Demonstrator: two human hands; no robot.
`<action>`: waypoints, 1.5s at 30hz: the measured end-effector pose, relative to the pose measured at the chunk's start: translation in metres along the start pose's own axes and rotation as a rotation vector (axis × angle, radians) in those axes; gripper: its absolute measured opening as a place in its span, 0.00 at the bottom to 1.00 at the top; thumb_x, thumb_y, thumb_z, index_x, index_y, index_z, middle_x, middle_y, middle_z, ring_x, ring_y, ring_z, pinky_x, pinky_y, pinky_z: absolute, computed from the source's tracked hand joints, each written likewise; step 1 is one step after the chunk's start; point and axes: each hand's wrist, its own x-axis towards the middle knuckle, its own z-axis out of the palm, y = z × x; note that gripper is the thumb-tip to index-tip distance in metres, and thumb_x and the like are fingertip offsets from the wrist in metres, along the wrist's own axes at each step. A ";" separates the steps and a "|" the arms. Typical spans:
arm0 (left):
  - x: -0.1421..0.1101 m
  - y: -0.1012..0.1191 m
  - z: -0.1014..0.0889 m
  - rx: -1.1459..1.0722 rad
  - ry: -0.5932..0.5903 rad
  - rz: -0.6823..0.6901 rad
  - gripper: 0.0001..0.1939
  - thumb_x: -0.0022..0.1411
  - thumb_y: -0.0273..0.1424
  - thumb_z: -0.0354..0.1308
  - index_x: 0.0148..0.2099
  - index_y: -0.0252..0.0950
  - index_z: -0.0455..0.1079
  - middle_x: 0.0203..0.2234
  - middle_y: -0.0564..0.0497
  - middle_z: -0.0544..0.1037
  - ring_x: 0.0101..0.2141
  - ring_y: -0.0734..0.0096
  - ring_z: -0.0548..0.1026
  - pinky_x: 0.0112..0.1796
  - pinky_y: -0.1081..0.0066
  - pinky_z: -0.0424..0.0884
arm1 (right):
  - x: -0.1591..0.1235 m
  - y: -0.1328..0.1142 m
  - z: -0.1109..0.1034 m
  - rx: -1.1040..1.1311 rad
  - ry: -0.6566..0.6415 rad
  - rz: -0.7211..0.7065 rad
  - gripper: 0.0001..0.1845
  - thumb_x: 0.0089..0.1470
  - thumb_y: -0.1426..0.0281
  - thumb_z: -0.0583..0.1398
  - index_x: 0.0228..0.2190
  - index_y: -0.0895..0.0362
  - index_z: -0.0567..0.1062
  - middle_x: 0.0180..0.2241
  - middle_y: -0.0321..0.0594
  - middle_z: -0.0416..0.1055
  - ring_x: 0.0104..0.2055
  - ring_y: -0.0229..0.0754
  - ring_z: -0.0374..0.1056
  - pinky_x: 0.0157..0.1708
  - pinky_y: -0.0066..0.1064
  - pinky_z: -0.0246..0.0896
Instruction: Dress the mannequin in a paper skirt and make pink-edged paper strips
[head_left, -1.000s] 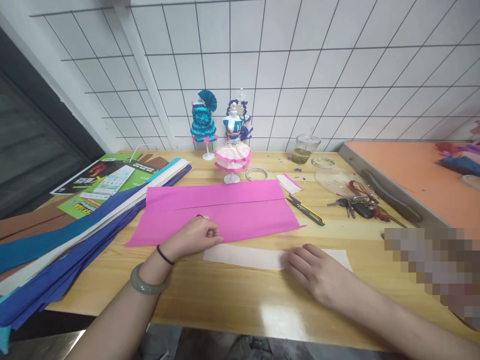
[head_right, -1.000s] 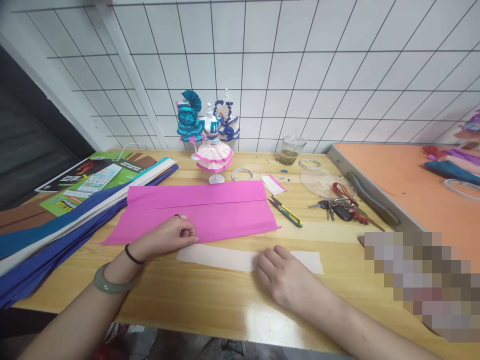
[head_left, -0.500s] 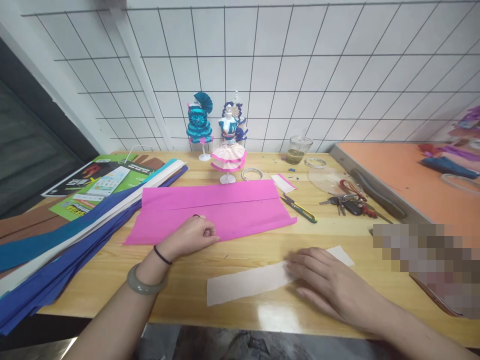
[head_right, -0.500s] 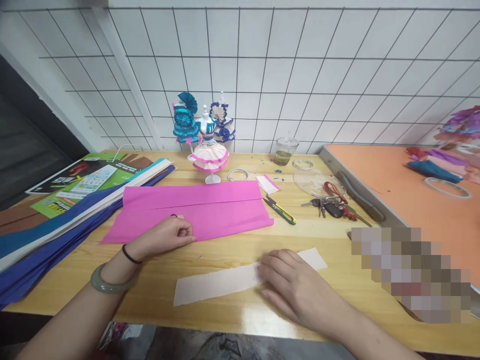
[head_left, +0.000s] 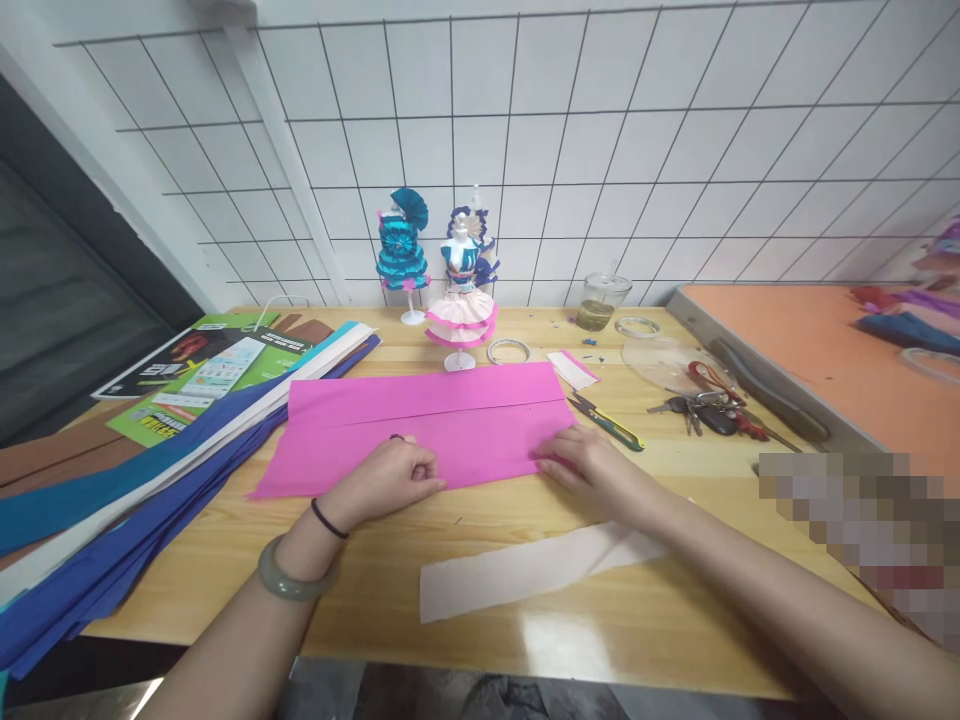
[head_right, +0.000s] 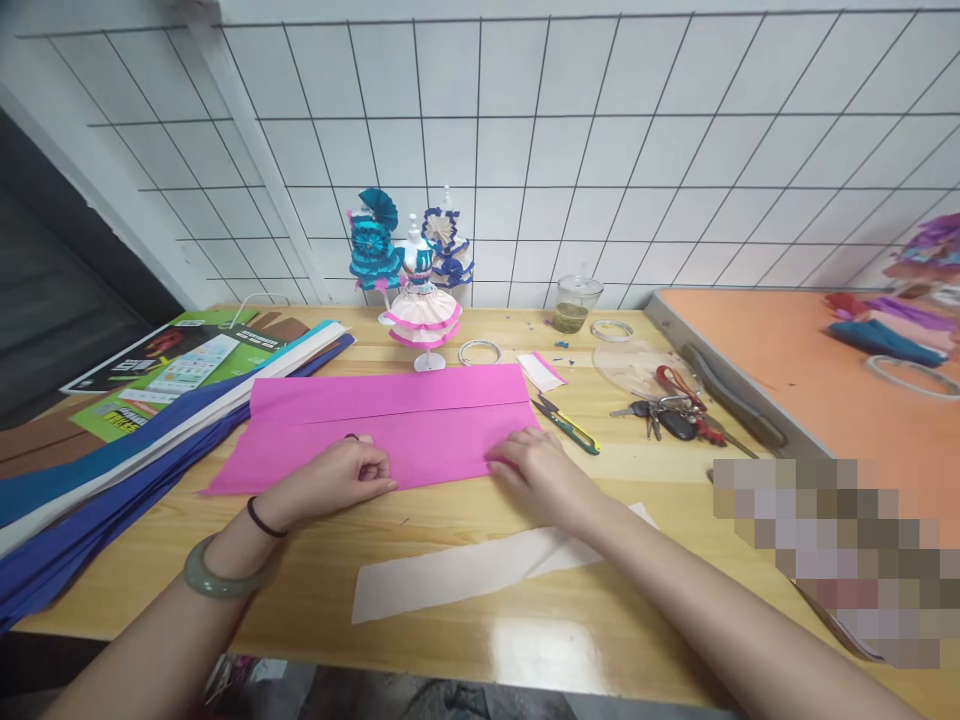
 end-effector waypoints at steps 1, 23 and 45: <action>0.000 0.000 0.000 0.004 0.001 0.002 0.15 0.57 0.38 0.52 0.23 0.36 0.61 0.18 0.56 0.67 0.24 0.74 0.64 0.31 0.72 0.56 | -0.003 0.003 0.001 0.018 0.000 0.007 0.13 0.59 0.68 0.52 0.37 0.55 0.75 0.35 0.44 0.74 0.39 0.44 0.67 0.40 0.36 0.60; 0.000 -0.002 0.000 -0.043 -0.034 -0.023 0.14 0.57 0.39 0.52 0.23 0.36 0.61 0.18 0.55 0.68 0.26 0.73 0.65 0.31 0.72 0.57 | -0.036 0.031 0.001 0.021 0.089 0.152 0.12 0.58 0.68 0.52 0.37 0.55 0.75 0.34 0.42 0.75 0.37 0.44 0.67 0.39 0.37 0.60; 0.001 0.001 -0.004 -0.041 -0.057 -0.035 0.14 0.57 0.39 0.51 0.24 0.36 0.62 0.20 0.54 0.70 0.27 0.72 0.67 0.30 0.72 0.57 | -0.045 0.034 0.000 0.006 0.121 0.248 0.12 0.56 0.70 0.53 0.39 0.56 0.74 0.37 0.43 0.75 0.39 0.46 0.69 0.40 0.38 0.62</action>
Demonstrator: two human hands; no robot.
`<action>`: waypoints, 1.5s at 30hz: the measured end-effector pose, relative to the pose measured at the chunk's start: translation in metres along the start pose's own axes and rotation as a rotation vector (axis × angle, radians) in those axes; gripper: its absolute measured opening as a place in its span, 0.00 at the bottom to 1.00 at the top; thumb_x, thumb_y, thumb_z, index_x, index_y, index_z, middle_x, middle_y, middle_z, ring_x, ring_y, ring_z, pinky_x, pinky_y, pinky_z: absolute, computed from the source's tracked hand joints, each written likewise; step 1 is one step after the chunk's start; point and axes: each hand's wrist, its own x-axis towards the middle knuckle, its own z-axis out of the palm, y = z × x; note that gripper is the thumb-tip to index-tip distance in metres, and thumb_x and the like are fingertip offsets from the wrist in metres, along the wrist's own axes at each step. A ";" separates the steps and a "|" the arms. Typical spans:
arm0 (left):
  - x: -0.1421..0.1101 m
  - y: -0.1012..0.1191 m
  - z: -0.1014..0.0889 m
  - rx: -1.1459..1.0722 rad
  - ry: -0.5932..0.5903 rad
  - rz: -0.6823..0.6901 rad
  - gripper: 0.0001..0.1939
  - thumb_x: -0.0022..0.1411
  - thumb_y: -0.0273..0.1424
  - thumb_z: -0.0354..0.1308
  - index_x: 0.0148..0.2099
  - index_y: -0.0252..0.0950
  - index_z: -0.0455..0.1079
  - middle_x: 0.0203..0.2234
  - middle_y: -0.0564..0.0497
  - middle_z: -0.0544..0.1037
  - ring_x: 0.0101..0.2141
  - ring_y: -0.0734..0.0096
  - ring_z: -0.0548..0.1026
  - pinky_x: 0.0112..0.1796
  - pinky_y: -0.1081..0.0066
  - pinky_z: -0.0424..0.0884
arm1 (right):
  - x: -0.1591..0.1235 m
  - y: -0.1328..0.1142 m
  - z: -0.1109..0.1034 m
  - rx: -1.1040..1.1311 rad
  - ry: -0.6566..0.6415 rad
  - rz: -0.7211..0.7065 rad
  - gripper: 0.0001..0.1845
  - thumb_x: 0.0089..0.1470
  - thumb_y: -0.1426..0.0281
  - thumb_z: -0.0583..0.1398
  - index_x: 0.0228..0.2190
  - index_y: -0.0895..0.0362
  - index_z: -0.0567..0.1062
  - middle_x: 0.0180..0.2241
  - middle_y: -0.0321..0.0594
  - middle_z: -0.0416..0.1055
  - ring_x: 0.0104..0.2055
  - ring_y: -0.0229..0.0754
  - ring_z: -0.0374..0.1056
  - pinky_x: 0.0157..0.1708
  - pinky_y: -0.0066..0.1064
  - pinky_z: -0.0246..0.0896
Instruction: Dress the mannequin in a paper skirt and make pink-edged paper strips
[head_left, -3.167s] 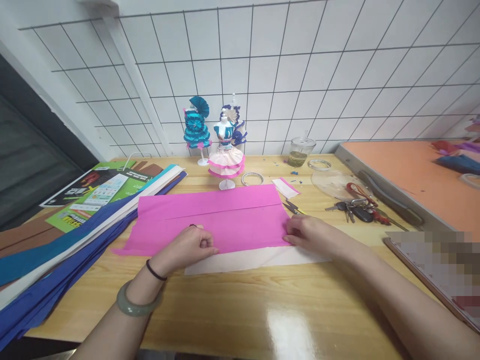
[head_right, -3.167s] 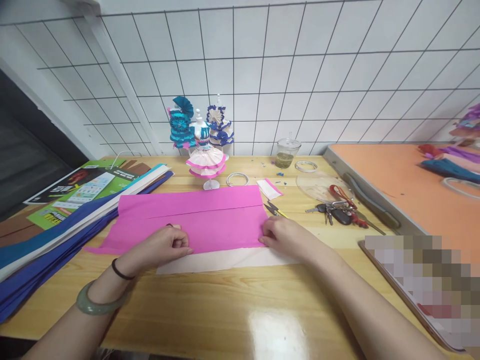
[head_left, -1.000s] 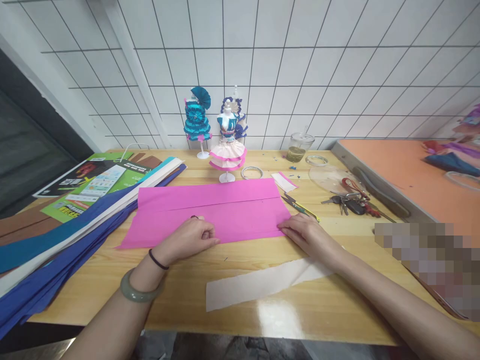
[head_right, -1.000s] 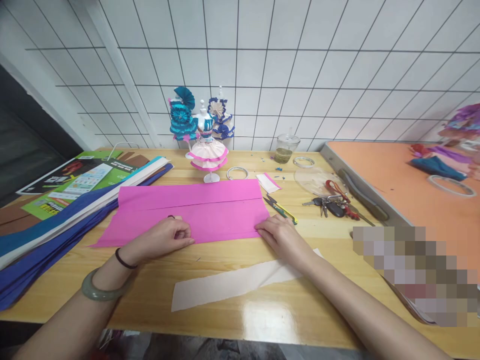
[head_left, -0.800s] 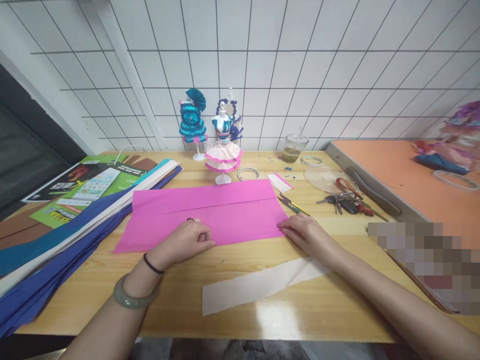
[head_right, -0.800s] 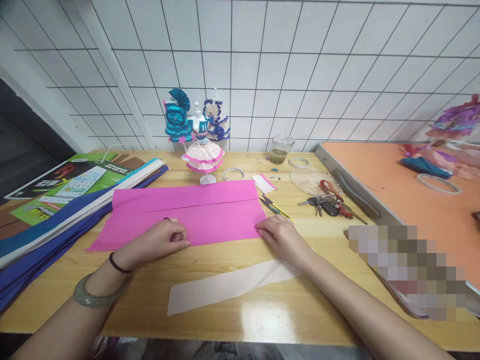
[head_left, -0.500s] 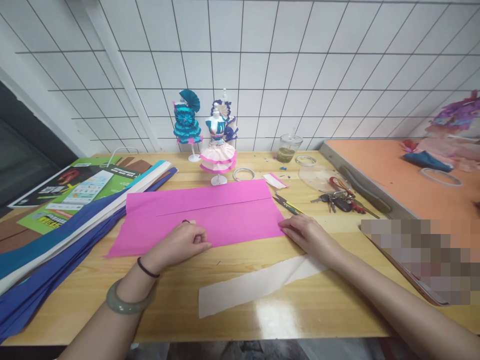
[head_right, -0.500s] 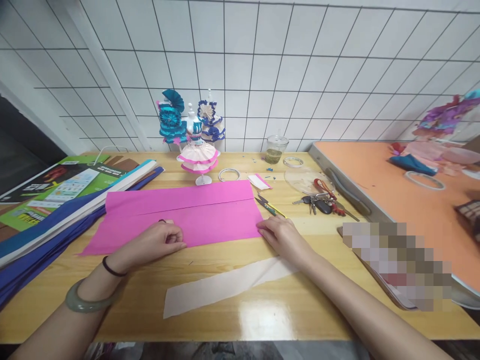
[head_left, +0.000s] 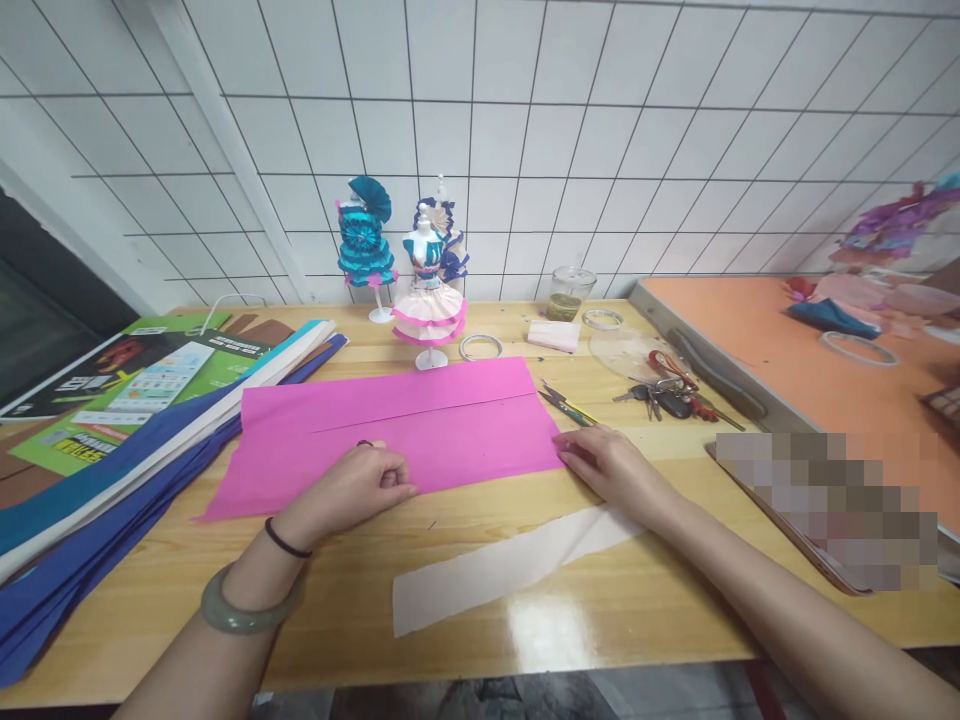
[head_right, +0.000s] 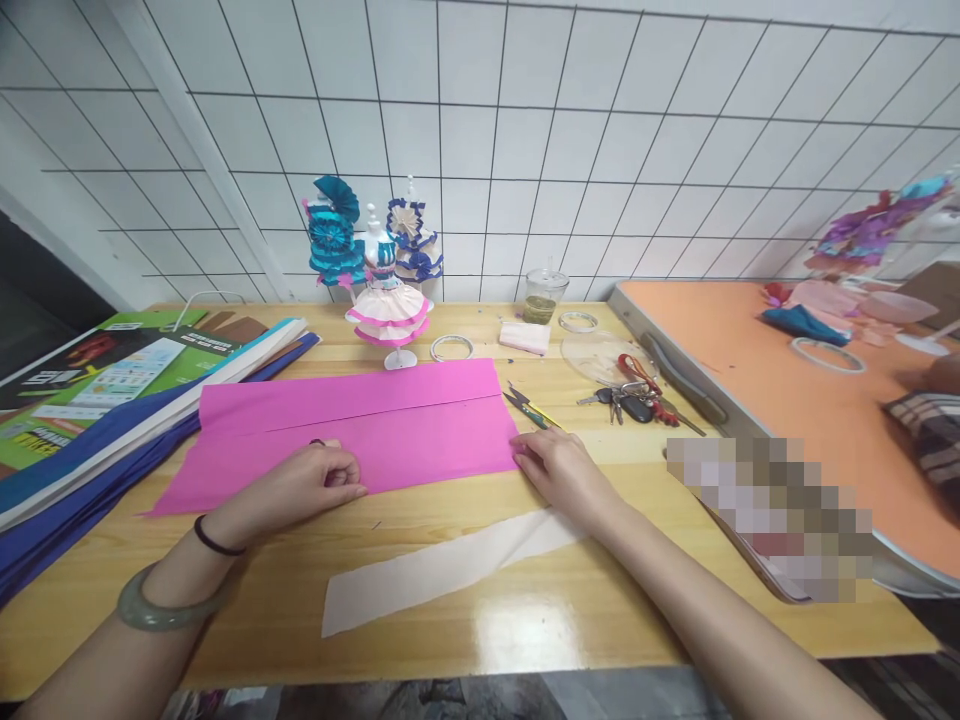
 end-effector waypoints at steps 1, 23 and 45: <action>0.000 0.000 0.000 0.000 0.000 -0.001 0.14 0.57 0.39 0.51 0.24 0.36 0.62 0.20 0.54 0.70 0.27 0.72 0.67 0.30 0.72 0.57 | 0.000 0.000 0.000 -0.003 0.002 0.009 0.12 0.55 0.70 0.53 0.39 0.56 0.74 0.36 0.44 0.75 0.39 0.46 0.69 0.40 0.38 0.62; -0.001 -0.003 0.003 -0.040 0.031 0.015 0.14 0.56 0.40 0.52 0.23 0.37 0.64 0.20 0.54 0.71 0.27 0.70 0.67 0.32 0.71 0.58 | -0.009 -0.031 -0.008 -0.223 -0.109 -0.379 0.15 0.60 0.72 0.51 0.46 0.55 0.72 0.42 0.48 0.70 0.44 0.47 0.61 0.42 0.41 0.57; 0.000 -0.004 0.003 -0.015 0.035 0.036 0.14 0.56 0.40 0.52 0.24 0.36 0.64 0.19 0.54 0.70 0.26 0.71 0.66 0.31 0.71 0.59 | -0.005 -0.006 -0.011 0.142 -0.003 0.076 0.15 0.58 0.65 0.50 0.42 0.55 0.73 0.37 0.45 0.72 0.35 0.44 0.68 0.32 0.34 0.65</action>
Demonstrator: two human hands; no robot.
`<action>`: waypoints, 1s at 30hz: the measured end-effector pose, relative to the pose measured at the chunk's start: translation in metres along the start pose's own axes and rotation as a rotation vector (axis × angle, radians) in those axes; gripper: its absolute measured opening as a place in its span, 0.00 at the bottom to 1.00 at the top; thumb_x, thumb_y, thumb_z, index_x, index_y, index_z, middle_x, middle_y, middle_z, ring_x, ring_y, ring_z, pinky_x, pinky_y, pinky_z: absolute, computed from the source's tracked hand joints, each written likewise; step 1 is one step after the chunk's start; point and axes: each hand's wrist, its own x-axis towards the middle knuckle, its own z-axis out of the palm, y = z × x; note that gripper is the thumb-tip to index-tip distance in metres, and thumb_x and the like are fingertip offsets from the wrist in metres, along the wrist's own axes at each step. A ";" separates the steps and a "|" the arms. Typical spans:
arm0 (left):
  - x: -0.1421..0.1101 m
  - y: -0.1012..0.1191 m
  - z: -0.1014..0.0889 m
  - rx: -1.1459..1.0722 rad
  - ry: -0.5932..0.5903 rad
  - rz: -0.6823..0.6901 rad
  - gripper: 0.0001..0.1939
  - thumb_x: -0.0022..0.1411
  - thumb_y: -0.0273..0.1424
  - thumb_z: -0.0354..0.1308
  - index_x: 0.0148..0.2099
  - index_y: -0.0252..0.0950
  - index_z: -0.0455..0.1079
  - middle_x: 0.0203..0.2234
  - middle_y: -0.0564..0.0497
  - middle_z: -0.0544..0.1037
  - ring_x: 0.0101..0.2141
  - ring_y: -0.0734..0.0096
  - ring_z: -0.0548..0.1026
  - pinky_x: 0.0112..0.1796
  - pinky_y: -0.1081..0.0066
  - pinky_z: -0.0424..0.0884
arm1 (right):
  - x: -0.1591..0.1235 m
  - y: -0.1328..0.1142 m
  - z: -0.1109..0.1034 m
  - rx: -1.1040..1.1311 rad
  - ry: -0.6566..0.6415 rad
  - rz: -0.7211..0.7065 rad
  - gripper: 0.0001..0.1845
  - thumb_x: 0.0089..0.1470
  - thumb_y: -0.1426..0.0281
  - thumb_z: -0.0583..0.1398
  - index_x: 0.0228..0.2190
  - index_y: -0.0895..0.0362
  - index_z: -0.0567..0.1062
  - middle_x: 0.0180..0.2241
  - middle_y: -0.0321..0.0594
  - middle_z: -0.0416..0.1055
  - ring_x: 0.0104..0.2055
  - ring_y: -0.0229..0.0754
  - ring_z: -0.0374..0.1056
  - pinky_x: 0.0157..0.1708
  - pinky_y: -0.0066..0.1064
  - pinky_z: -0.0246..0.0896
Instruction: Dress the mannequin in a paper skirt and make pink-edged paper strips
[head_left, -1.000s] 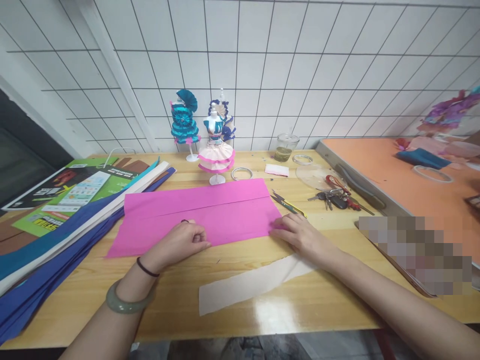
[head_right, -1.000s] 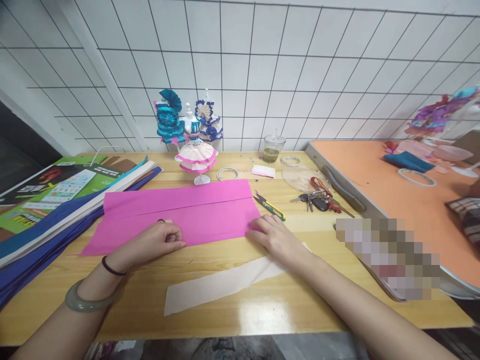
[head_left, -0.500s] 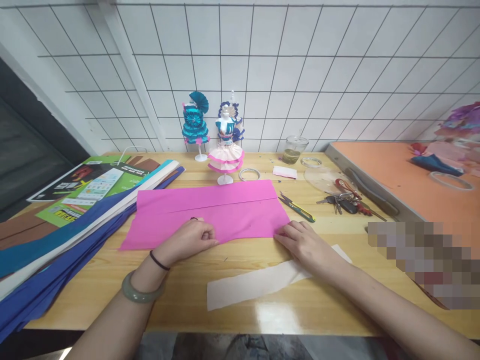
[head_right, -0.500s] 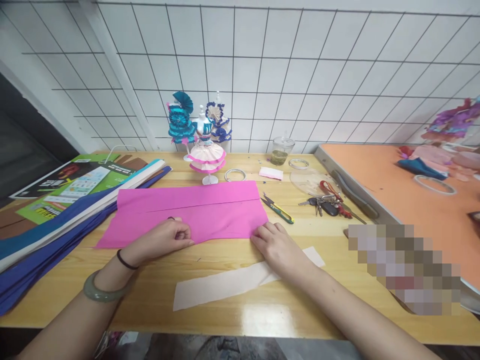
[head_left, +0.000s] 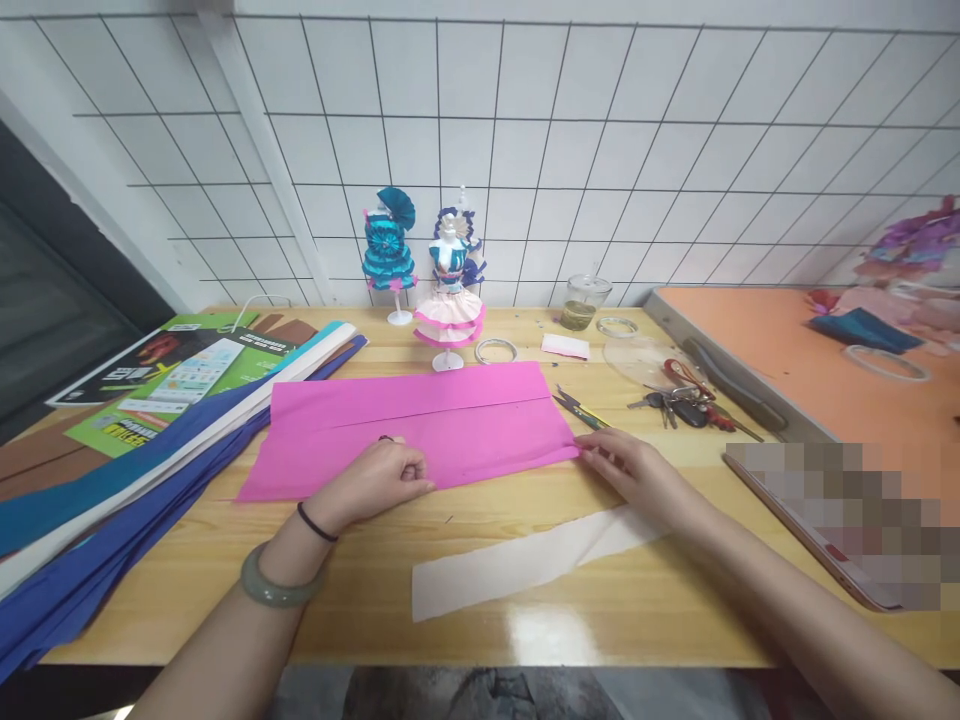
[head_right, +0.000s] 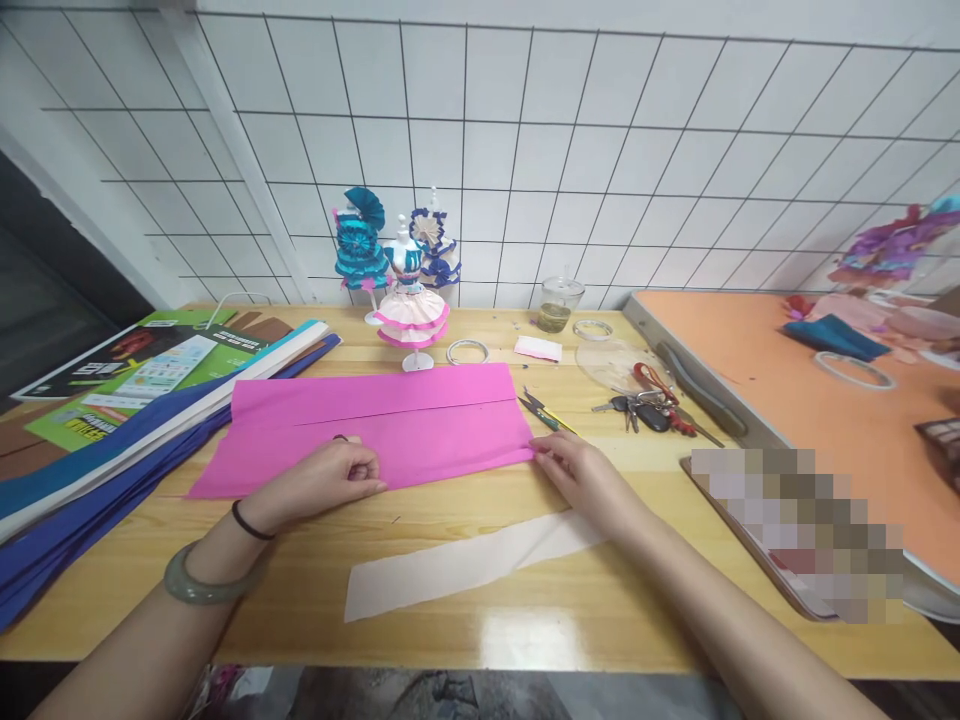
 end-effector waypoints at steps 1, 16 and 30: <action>0.000 0.000 0.000 0.001 0.000 -0.002 0.14 0.56 0.40 0.52 0.24 0.37 0.64 0.19 0.54 0.70 0.26 0.71 0.66 0.31 0.71 0.58 | 0.001 0.000 0.002 0.030 0.013 0.029 0.16 0.57 0.64 0.51 0.43 0.56 0.72 0.37 0.45 0.72 0.33 0.43 0.68 0.31 0.34 0.65; 0.001 0.002 -0.001 -0.005 -0.028 -0.030 0.15 0.56 0.41 0.52 0.24 0.37 0.64 0.20 0.53 0.71 0.28 0.69 0.67 0.31 0.71 0.58 | 0.006 0.009 0.020 0.256 0.045 0.186 0.17 0.54 0.63 0.54 0.41 0.59 0.72 0.27 0.39 0.72 0.29 0.41 0.67 0.29 0.32 0.63; 0.001 0.000 -0.001 -0.024 -0.052 -0.047 0.16 0.57 0.43 0.51 0.24 0.37 0.63 0.21 0.53 0.71 0.29 0.69 0.68 0.32 0.71 0.58 | 0.003 0.002 0.020 0.110 0.049 0.181 0.16 0.53 0.66 0.53 0.43 0.58 0.71 0.24 0.35 0.67 0.24 0.39 0.62 0.26 0.29 0.56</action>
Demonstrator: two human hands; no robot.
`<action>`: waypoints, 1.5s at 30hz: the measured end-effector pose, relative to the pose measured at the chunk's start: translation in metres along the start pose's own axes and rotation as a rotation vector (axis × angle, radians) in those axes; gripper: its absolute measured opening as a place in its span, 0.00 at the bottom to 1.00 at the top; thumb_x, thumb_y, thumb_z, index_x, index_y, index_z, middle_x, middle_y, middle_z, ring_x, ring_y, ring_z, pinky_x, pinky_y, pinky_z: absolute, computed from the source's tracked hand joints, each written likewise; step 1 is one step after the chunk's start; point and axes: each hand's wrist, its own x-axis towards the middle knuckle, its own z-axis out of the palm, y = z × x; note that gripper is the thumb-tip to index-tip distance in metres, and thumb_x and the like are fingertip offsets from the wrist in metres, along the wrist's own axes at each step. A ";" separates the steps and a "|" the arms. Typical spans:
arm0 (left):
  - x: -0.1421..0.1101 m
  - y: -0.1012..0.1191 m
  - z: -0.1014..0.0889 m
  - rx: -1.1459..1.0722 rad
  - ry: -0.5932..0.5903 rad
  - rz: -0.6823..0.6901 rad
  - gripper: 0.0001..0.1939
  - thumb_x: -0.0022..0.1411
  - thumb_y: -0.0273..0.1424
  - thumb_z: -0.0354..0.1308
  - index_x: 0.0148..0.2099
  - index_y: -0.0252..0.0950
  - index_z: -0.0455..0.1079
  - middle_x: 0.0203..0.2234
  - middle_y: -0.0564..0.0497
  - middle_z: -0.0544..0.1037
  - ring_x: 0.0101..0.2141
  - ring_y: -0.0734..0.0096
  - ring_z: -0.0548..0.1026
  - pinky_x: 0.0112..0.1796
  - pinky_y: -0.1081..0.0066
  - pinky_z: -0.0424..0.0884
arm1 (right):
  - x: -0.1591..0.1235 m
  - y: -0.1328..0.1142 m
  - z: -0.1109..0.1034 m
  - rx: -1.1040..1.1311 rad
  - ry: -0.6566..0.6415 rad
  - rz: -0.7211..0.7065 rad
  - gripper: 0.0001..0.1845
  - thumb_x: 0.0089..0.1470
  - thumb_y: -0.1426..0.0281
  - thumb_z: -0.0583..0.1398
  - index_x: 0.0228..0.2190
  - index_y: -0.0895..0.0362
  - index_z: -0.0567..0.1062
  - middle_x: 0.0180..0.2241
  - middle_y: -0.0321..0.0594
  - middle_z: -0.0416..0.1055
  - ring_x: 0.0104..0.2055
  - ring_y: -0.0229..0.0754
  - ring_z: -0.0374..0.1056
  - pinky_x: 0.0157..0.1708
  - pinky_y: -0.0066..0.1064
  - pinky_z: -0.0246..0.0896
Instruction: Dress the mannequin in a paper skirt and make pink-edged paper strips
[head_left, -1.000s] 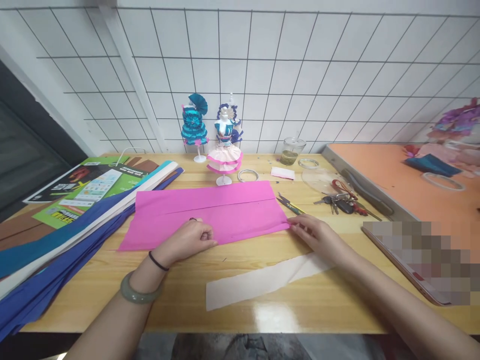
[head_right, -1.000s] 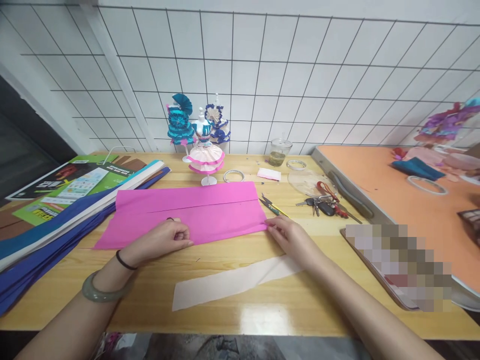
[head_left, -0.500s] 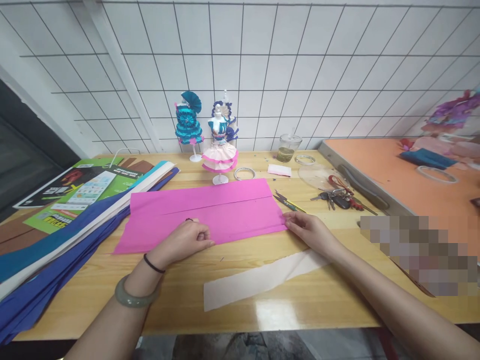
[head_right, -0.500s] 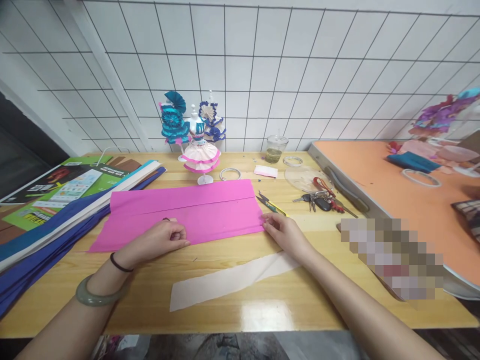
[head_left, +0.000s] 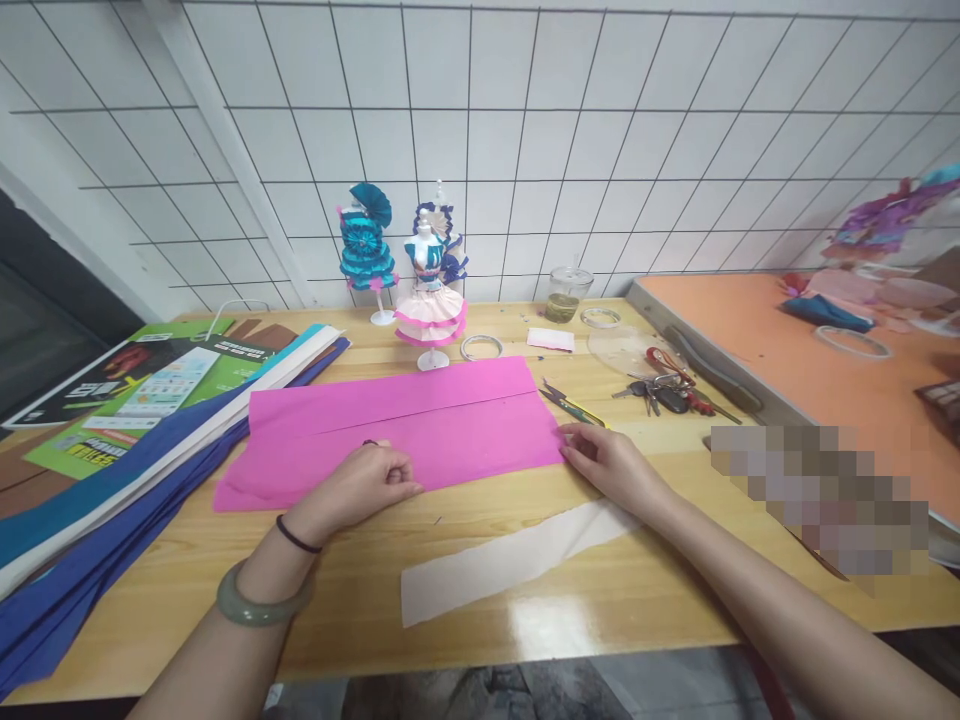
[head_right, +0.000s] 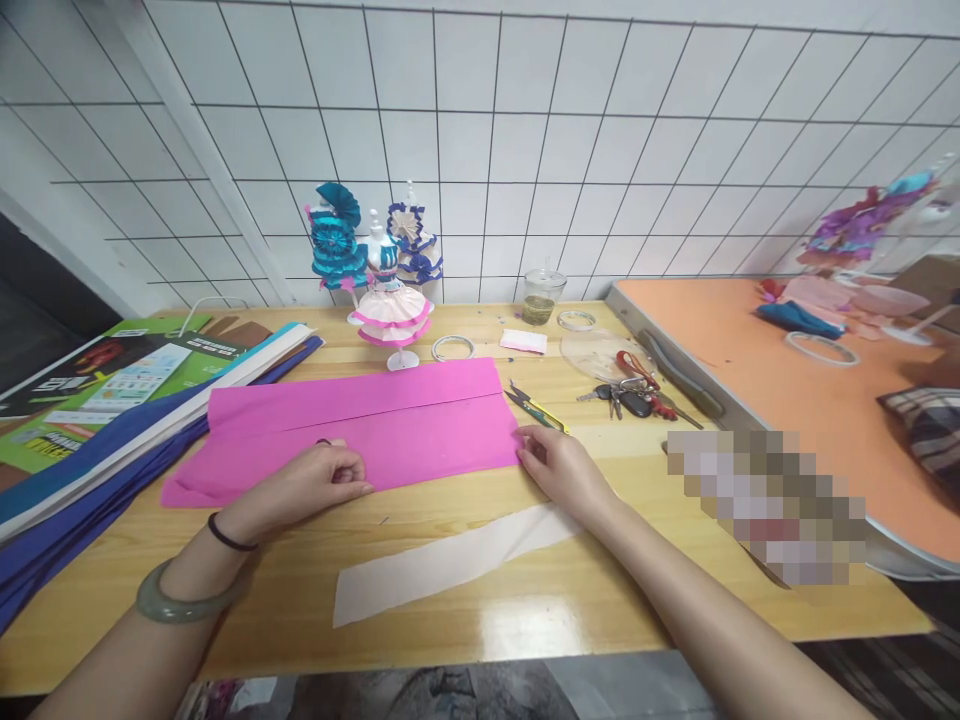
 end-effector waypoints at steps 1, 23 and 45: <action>0.000 0.000 0.000 0.000 -0.003 -0.001 0.16 0.57 0.43 0.51 0.24 0.37 0.63 0.21 0.53 0.71 0.29 0.69 0.68 0.32 0.71 0.58 | 0.000 0.000 0.000 -0.001 0.001 0.000 0.16 0.53 0.66 0.53 0.43 0.58 0.71 0.24 0.35 0.67 0.25 0.39 0.62 0.26 0.29 0.56; 0.001 -0.004 0.001 -0.014 0.002 0.022 0.16 0.57 0.42 0.52 0.24 0.36 0.63 0.21 0.54 0.71 0.28 0.70 0.68 0.30 0.72 0.58 | -0.007 -0.023 -0.002 -0.677 0.008 -0.506 0.19 0.58 0.75 0.50 0.50 0.54 0.68 0.45 0.50 0.66 0.45 0.49 0.61 0.43 0.41 0.56; -0.001 -0.002 -0.001 -0.093 0.014 -0.004 0.12 0.53 0.40 0.56 0.30 0.36 0.68 0.22 0.54 0.71 0.27 0.72 0.68 0.28 0.73 0.59 | -0.006 -0.024 0.007 -0.942 -0.137 -0.804 0.23 0.55 0.79 0.48 0.53 0.62 0.63 0.35 0.48 0.69 0.35 0.46 0.61 0.31 0.36 0.49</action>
